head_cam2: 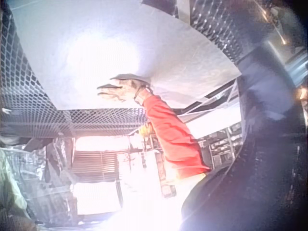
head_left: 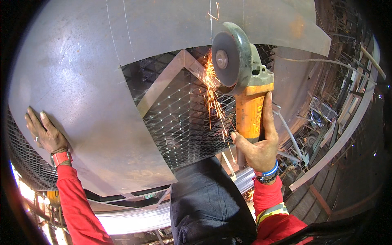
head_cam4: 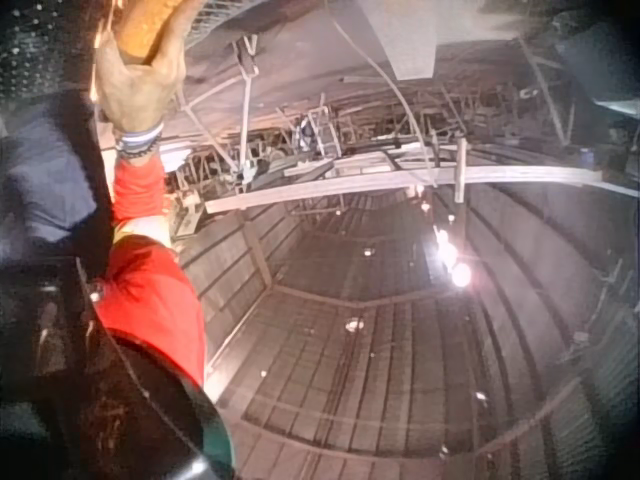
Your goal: The person uses an angle grinder to cut a large metal sheet on a metal grate platform, generating sparks. They then pick up the cut piece, inspect the edges, and use a marker to draw lines on the sheet before placing it back down.
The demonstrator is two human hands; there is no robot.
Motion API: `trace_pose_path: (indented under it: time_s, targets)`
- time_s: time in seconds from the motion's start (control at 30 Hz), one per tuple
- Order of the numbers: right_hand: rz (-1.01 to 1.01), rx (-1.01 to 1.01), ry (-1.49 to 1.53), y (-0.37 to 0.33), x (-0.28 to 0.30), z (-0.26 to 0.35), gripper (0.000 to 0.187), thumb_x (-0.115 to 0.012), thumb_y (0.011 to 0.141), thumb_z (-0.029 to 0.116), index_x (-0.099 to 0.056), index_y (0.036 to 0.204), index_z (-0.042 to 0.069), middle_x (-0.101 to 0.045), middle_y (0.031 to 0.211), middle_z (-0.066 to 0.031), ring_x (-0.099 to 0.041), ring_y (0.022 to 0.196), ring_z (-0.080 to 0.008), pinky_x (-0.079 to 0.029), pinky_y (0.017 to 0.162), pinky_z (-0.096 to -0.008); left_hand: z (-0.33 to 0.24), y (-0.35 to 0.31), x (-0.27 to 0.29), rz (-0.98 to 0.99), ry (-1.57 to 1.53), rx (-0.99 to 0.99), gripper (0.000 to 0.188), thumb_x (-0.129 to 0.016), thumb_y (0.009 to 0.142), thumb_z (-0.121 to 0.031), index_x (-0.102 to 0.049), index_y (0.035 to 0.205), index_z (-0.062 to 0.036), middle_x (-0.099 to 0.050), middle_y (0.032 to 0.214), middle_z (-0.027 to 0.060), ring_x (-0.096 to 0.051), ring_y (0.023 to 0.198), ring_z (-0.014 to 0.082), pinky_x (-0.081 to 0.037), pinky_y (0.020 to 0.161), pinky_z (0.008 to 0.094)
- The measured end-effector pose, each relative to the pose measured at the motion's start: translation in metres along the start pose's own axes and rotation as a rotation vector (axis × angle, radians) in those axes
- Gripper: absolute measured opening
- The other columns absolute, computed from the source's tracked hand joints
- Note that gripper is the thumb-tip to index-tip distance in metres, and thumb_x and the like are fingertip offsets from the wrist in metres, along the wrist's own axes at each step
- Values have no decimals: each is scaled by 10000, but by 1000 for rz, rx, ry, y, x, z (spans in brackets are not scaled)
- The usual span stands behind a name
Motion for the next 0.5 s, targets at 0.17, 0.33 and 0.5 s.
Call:
trace_pose_path:
  time_s: [0.17,0.33,0.5]
  targets:
    - [-10,-8,13,2,-1,0,962,-705,724,11,-196,1539,-15,-511,1408,-233,-584,1207,-253,-480,986,-340,-4,0,1,5,16,5,601,-311,1022,-541,-319,1536,-229,-242,1608,109,-182,1487,334,-90,1171,587]
    - [55,-73,42,2,0,2,1028,-680,704,-61,-139,1570,56,-447,1460,-160,-534,1246,-226,-444,1025,-333,-7,0,3,32,3,28,613,-311,1023,-538,-312,1539,-207,-239,1606,131,-182,1484,344,-90,1170,584]
    - [58,-118,21,4,1,3,1026,-684,723,-43,-119,1574,65,-418,1487,-150,-518,1262,-221,-436,1034,-330,-5,0,-1,22,-11,0,611,-314,1025,-529,-312,1539,-199,-251,1599,143,-191,1479,357,-107,1173,570]
Point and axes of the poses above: each hand's wrist, its own y-axis towards the middle knuckle, its own x-axis out of the back of the hand, z = x × y, the point moved 7 cm from there along y, towards the middle knuckle
